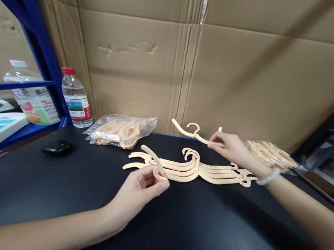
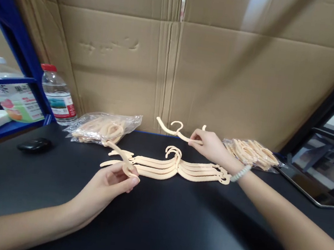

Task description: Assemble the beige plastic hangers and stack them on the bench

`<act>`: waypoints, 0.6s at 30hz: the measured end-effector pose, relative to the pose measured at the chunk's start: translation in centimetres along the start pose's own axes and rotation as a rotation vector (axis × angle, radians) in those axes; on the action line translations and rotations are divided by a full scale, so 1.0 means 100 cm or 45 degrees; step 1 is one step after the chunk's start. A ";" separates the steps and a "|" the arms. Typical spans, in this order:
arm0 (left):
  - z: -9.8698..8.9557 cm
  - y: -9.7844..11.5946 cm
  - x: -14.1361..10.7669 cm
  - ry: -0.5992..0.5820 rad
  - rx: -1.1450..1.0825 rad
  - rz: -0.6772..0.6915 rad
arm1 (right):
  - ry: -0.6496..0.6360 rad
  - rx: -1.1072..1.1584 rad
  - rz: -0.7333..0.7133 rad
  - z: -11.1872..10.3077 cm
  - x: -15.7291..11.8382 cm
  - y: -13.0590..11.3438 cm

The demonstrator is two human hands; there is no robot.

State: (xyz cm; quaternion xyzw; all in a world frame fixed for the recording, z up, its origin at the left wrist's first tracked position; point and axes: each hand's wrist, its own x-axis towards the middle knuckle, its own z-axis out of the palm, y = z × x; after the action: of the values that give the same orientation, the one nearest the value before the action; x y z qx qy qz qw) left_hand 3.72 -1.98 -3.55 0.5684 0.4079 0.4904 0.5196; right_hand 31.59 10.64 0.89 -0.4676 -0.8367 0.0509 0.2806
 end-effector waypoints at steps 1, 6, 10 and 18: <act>-0.001 -0.001 0.000 0.013 -0.026 -0.004 | 0.005 -0.050 -0.028 -0.008 -0.009 -0.005; -0.001 0.001 0.002 0.087 -0.127 -0.012 | 0.159 -0.293 -0.211 -0.018 -0.059 -0.014; -0.001 0.006 0.007 0.175 -0.164 0.010 | 0.205 -0.314 -0.251 -0.006 -0.079 -0.013; -0.005 0.006 0.012 0.220 -0.220 -0.010 | 0.277 -0.190 -0.341 0.000 -0.082 -0.008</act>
State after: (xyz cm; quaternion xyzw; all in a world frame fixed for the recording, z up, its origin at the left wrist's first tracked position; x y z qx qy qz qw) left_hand 3.40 -0.80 -2.85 0.4755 0.4096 0.5689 0.5316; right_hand 34.30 3.56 -2.27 -0.3744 -0.8577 -0.1001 0.3380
